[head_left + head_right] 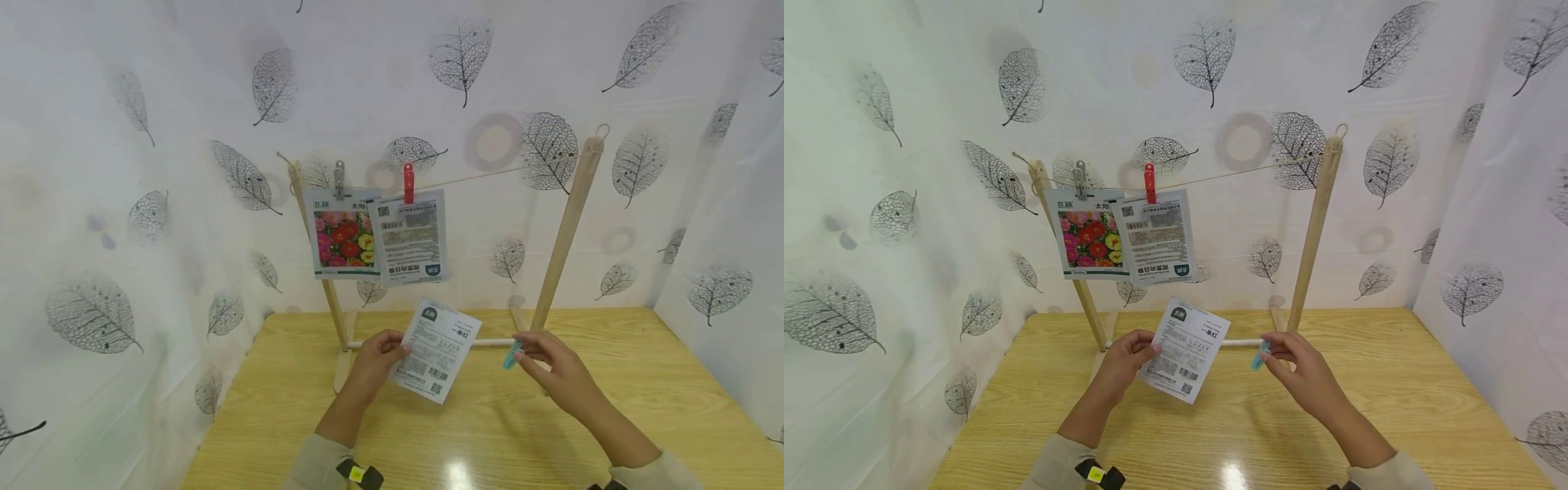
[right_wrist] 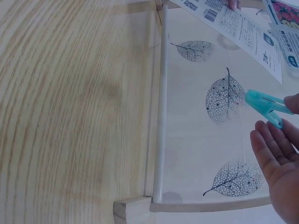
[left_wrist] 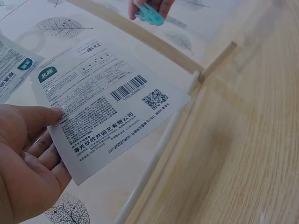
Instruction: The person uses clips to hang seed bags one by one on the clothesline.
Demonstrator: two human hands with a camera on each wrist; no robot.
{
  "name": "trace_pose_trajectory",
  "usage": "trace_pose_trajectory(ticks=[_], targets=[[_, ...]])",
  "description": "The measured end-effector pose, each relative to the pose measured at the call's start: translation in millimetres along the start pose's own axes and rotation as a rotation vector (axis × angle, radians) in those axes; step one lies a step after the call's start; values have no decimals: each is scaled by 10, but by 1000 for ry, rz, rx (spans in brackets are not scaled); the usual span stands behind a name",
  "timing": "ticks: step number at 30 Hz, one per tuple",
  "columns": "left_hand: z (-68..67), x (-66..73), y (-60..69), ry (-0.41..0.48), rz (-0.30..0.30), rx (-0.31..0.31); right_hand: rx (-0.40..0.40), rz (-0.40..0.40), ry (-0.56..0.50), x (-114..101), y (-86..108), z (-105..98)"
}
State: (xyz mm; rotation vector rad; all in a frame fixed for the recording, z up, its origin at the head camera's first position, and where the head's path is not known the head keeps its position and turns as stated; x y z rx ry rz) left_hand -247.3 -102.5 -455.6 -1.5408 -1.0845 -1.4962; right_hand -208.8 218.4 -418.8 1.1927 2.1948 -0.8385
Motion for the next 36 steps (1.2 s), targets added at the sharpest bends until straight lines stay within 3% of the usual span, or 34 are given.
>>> trace_pose_trajectory(ticks=[22, 36], targets=[[8, 76, -25, 25, 75, 22, 5, 12, -4, -48, -56, -92], [18, 123, -25, 29, 79, 38, 9, 2, 11, -83, -115, -141]])
Point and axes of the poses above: each hand's wrist, its own y-axis away from the middle knuckle, its own z-axis out of the palm, x = y × z, the point moved 5 cm from there along -y, towards the middle knuckle, and after that the axes turned 14 degrees about -x, right-handed, at the moved point
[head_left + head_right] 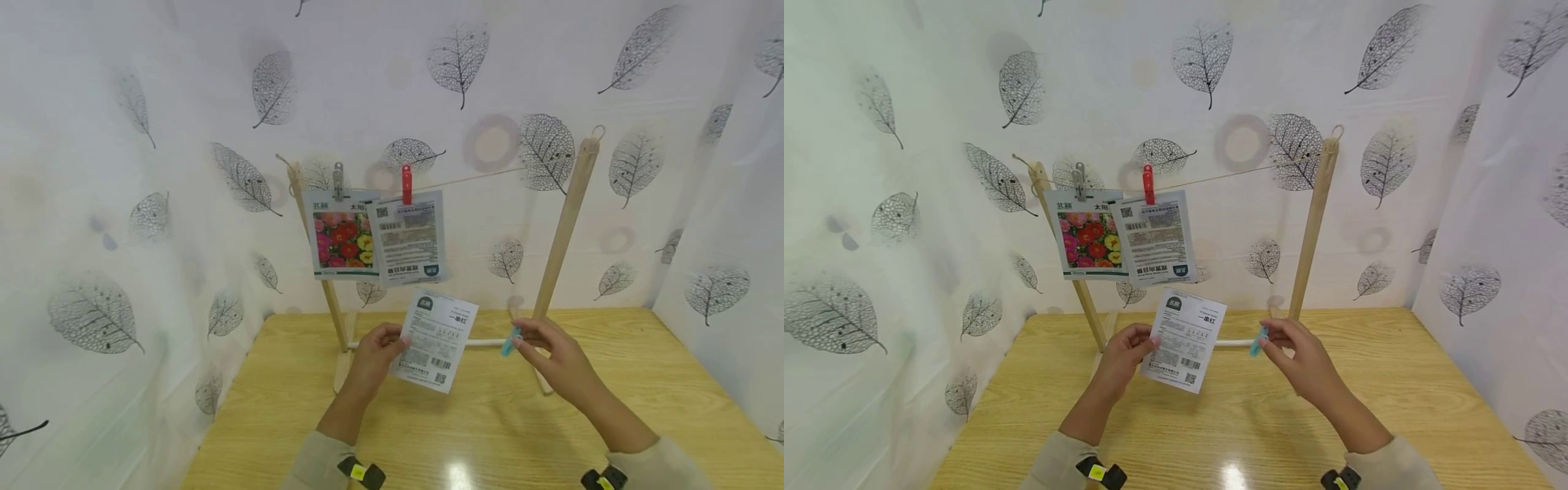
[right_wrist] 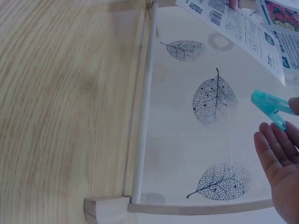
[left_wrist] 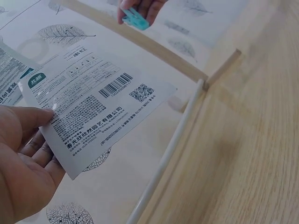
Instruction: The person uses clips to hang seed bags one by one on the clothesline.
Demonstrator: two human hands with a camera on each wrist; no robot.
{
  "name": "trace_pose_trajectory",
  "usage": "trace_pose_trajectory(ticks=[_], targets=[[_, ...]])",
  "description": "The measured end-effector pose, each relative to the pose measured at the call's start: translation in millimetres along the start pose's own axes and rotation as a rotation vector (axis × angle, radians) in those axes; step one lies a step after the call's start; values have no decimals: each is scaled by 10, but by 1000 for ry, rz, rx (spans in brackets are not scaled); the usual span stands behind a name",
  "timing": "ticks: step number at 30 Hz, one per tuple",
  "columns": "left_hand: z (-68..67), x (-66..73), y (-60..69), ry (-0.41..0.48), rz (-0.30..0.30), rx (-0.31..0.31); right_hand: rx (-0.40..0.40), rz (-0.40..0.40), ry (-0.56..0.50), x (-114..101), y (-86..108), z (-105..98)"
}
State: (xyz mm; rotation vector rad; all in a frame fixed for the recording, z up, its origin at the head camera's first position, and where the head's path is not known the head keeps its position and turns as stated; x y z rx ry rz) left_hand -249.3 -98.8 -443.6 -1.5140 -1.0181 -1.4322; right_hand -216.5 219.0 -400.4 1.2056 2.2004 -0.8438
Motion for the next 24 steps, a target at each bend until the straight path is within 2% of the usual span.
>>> trace_pose_trajectory(ticks=[14, 24], targets=[[33, 34, -2, 10, -5, 19, 6, -44, -15, -60, -78, -51], [43, 63, -9, 13, 17, 38, 5, -46, -21, -116, -134, -75]])
Point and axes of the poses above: each hand's wrist, its own y-axis away from the middle knuckle, its own z-axis out of the palm, x = y × z, the point moved 5 cm from there along -y, towards the middle knuckle, and after that the axes turned 14 degrees about -x, right-handed, at the moved point
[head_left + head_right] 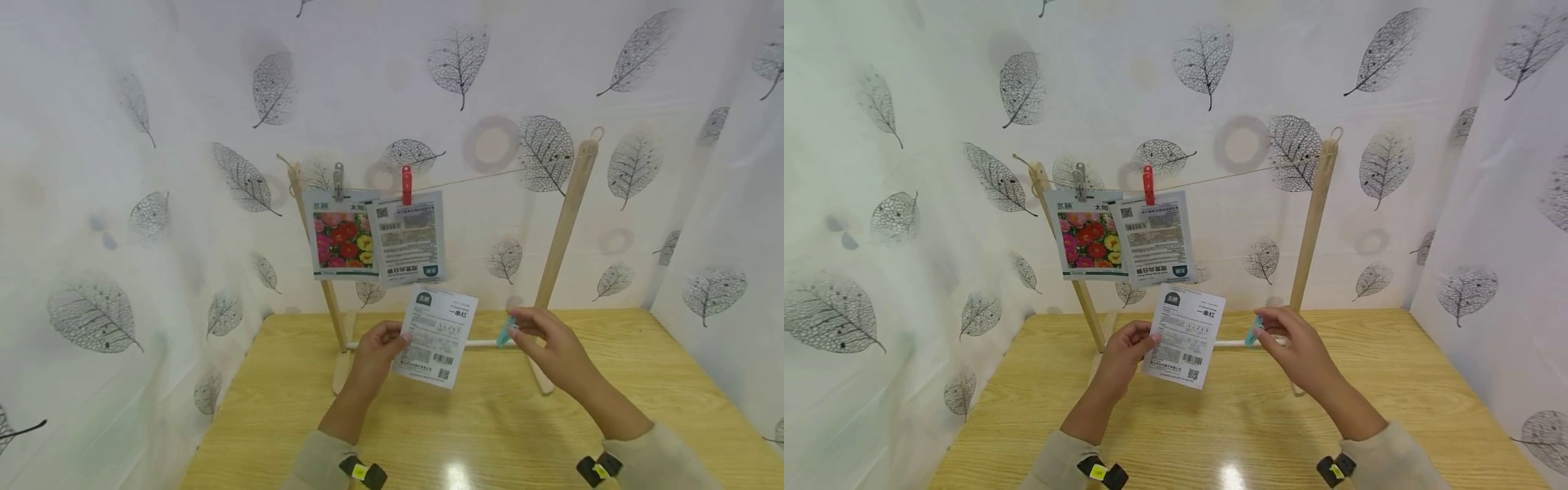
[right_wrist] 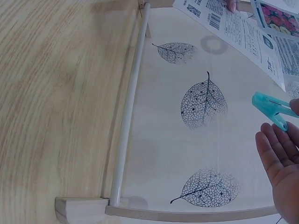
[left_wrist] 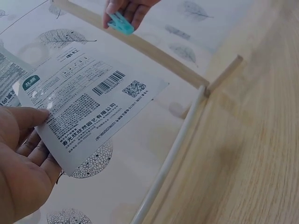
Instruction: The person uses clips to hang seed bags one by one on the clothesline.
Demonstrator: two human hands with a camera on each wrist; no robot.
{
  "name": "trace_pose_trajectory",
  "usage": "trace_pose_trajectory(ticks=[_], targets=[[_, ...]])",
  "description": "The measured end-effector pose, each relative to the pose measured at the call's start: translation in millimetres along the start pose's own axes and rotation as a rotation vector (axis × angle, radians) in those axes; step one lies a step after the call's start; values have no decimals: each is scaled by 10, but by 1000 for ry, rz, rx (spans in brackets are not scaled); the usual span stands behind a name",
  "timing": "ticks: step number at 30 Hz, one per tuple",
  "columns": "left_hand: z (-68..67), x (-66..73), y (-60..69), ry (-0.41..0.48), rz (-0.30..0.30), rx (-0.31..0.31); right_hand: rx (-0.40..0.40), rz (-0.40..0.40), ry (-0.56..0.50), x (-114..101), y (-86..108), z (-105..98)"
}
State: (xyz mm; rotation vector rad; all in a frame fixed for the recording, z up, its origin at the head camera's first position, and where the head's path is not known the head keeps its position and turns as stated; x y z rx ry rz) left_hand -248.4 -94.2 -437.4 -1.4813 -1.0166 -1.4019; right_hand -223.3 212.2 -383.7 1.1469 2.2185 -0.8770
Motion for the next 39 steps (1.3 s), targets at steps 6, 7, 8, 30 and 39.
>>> trace_pose_trajectory(ticks=[6, 7, 8, 30, 39], targets=[[20, 19, -4, 11, 16, -8, 15, -13, 5, -47, -48, -52], [25, 21, -5, 13, 18, -10, 17, -16, 7, -53, -54, -61], [29, 23, -7, 16, 19, -12, 16, -17, 9, -57, -59, -68], [65, 57, -18, 27, 44, -8, 24, -24, 83, -167, -176, -189], [75, 97, -24, 20, 55, 4, 28, -45, 90, -205, -218, -220]])
Point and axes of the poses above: each hand's wrist, its own y-axis away from the middle knuckle, its own z-axis out of the palm, x = y × z, the point moved 5 cm from there along -y, towards the middle knuckle, and after that the axes turned 14 degrees about -x, right-handed, at the moved point
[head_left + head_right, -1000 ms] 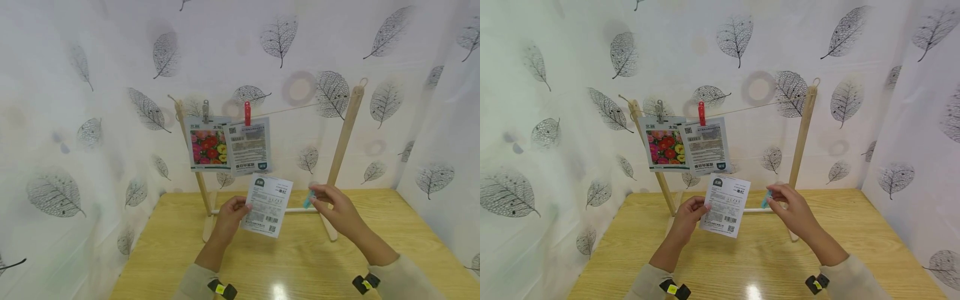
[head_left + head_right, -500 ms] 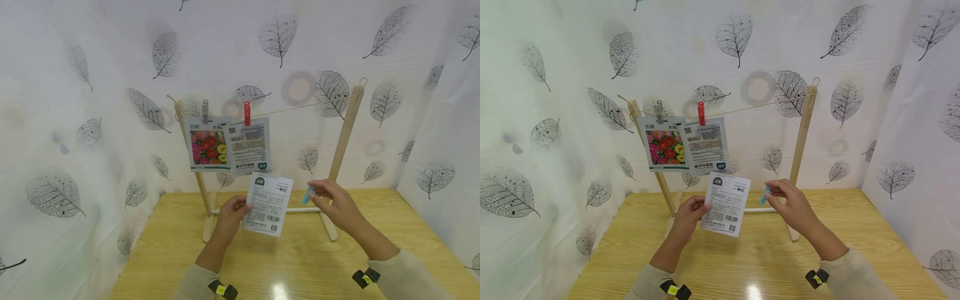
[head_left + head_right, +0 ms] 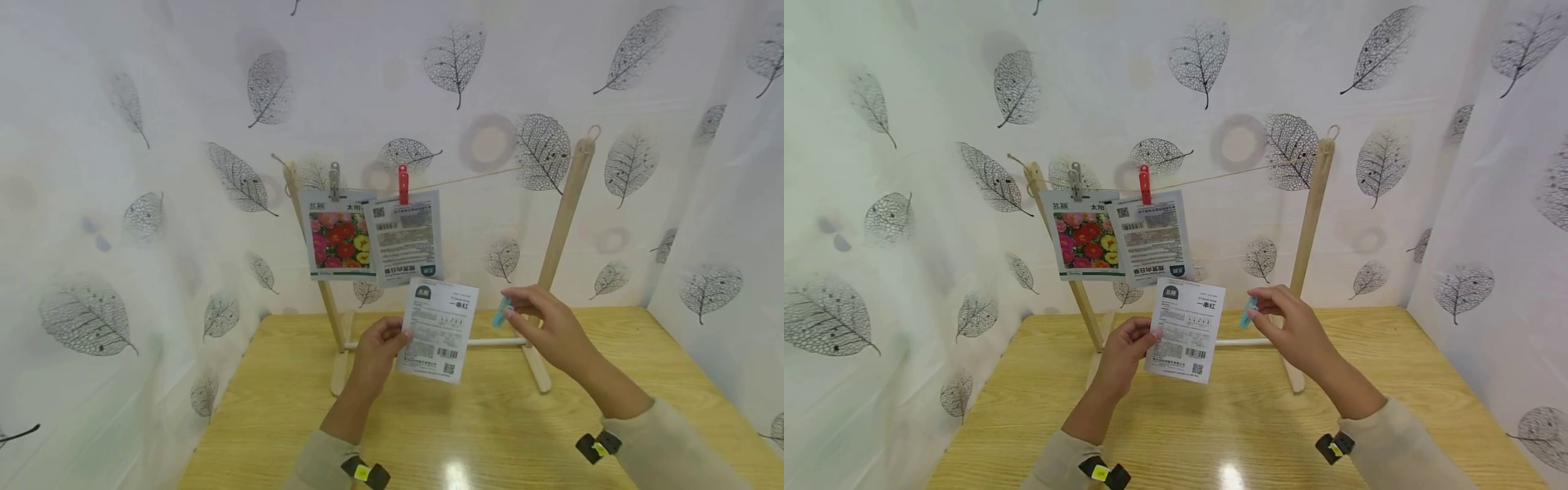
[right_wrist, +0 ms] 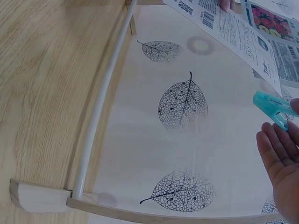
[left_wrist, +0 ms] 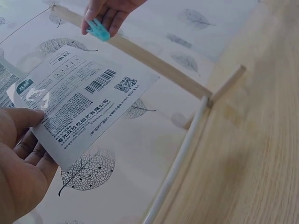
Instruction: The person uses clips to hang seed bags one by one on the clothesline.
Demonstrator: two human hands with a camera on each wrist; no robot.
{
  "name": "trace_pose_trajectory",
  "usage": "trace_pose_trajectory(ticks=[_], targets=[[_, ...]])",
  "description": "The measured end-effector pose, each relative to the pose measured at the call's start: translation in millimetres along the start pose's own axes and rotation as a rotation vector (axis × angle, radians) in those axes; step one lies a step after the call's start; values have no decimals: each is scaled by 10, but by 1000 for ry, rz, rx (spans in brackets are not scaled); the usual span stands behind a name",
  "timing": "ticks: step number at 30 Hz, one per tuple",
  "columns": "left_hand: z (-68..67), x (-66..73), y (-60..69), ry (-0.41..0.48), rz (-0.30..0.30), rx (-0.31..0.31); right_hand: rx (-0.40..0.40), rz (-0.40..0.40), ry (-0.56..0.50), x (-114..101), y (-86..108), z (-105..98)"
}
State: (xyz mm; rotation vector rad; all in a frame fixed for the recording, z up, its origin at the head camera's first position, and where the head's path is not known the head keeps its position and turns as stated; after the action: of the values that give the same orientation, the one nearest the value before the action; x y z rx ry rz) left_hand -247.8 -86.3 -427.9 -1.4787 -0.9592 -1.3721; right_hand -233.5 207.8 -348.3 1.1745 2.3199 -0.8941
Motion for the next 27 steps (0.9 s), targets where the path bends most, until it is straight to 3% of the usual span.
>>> trace_pose_trajectory(ticks=[27], targets=[[36, 77, -32, 38, 44, -1, 4, -68, 3, -184, -153, -129]])
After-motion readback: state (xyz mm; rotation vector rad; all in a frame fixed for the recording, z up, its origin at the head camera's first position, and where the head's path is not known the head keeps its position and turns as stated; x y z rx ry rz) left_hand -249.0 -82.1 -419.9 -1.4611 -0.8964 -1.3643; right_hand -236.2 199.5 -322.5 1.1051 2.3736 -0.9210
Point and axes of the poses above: each hand's wrist, its own y-axis away from the middle knuckle, its own z-axis out of the palm, x = y × z, the point moved 5 cm from there along -y, towards the middle knuckle, and after that the axes turned 14 degrees about -x, right-handed, at the moved point
